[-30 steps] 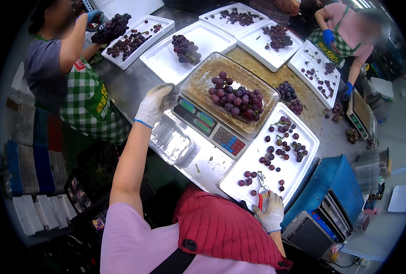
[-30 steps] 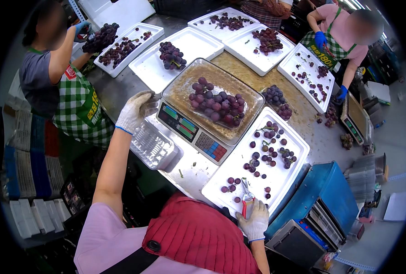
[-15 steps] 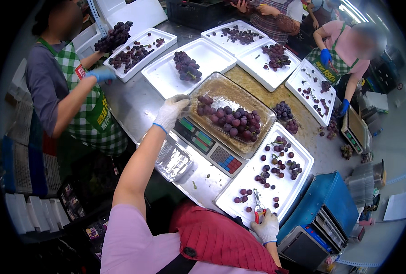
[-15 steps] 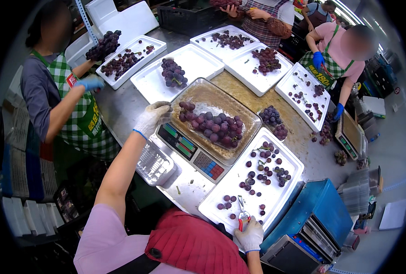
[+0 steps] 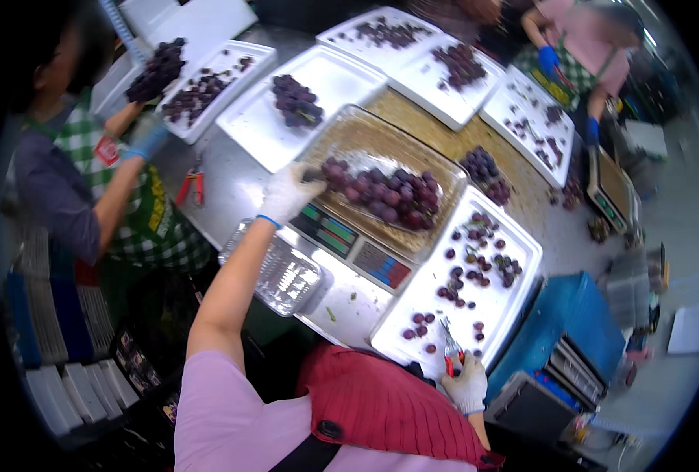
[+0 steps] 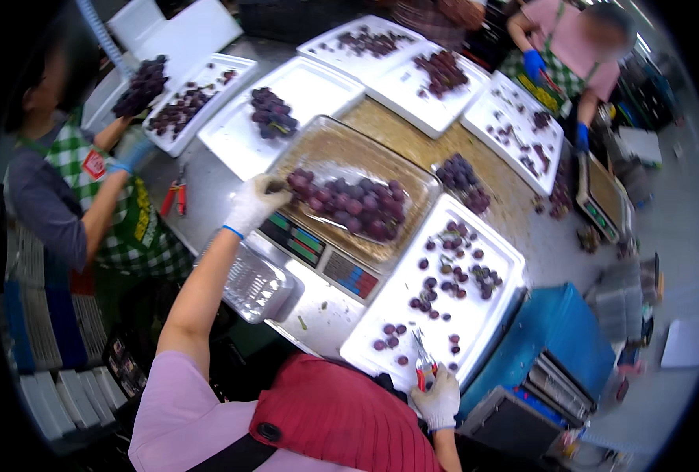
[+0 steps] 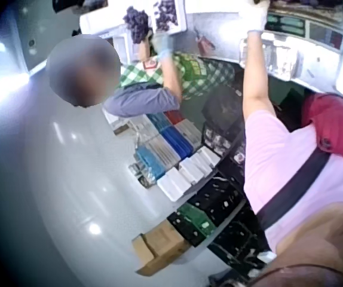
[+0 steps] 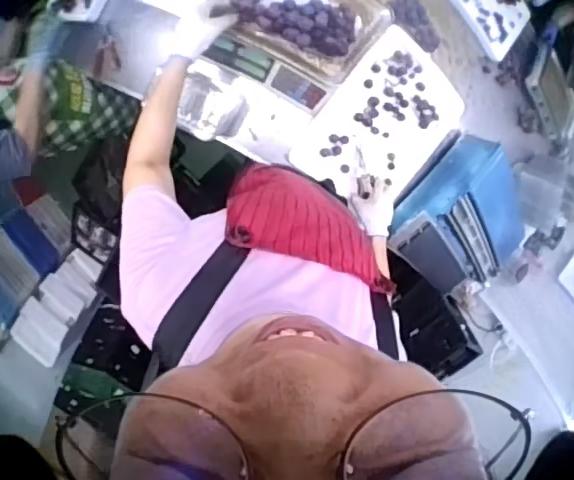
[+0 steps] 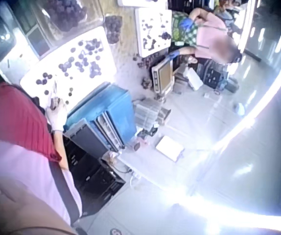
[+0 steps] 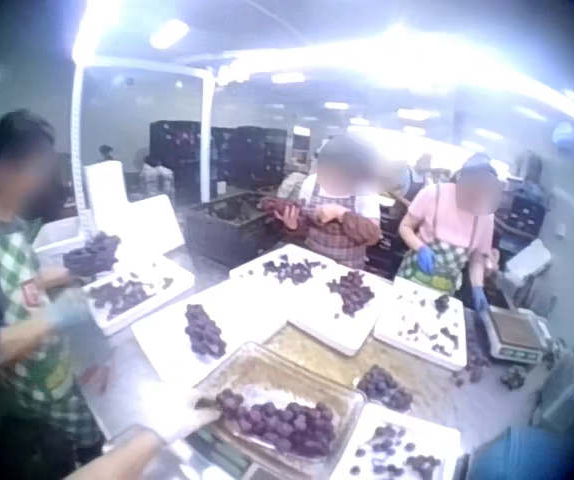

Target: The person weighs grape clusters on a scale, trims stems with shears, wraps the clusters in plastic film using a machine, and places the packages into a black crate.

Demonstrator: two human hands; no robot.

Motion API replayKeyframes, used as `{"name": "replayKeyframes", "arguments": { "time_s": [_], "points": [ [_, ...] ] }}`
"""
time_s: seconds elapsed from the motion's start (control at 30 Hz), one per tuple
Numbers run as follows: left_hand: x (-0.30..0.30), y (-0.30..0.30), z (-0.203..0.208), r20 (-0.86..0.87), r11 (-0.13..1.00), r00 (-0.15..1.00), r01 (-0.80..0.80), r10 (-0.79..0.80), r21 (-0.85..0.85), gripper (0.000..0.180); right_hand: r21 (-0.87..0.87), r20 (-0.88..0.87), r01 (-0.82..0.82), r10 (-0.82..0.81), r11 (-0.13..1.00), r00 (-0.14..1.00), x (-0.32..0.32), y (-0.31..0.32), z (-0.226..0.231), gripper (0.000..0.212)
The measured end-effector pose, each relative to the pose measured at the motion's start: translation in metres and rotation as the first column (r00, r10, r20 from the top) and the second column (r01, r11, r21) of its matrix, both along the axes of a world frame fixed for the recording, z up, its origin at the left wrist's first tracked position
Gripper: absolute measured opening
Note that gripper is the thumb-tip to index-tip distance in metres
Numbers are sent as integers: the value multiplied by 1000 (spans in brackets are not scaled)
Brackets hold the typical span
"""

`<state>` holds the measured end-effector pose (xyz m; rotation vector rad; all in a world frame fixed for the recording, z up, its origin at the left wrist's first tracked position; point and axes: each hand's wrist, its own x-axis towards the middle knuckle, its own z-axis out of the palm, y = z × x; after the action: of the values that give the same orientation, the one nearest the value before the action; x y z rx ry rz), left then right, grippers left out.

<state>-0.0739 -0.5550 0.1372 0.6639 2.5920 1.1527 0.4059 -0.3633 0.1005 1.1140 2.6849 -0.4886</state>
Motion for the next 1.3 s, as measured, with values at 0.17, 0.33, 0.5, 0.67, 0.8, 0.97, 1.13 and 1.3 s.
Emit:
{"name": "replayKeyframes", "arguments": {
  "time_s": [0.17, 0.33, 0.5, 0.67, 0.8, 0.97, 1.13, 1.3],
  "points": [
    [3, 16, -8, 29, 993, 1000, -4, 0, 118, 31, -84, 27, 52, -50, 995, 998, -6, 9, 11, 57],
    [-11, 10, -22, 9, 999, 999, -35, 35, 14, 29, -197, 55, 181, -173, 964, 983, -5, 9, 22, 64],
    [-2, 16, -8, 2, 998, 999, -47, 47, -51, 32, -493, -57, 287, -359, 821, 931, 26, 12, 5, 65],
    [-5, 13, -15, -227, 991, 972, -79, 53, -108, 27, -704, -103, 234, -422, 670, 901, 6, 29, 23, 60],
    [-10, 13, -17, -371, 992, 928, -5, -41, -123, 20, -608, -154, 157, -310, 778, 938, -45, 42, 62, 57],
    [-20, 12, -21, -495, 991, 860, 85, -124, -99, 13, -272, -277, -101, 22, 957, 961, -122, 62, 104, 54],
    [-23, 10, -1, -558, 976, 803, 134, -209, -173, 10, 203, -167, -418, 452, 885, 876, -202, 75, 143, 56],
    [-32, 6, 15, -606, 963, 749, 177, -267, -205, 9, 368, -81, -587, 653, 721, 753, -271, 89, 169, 56]
  ]
}}
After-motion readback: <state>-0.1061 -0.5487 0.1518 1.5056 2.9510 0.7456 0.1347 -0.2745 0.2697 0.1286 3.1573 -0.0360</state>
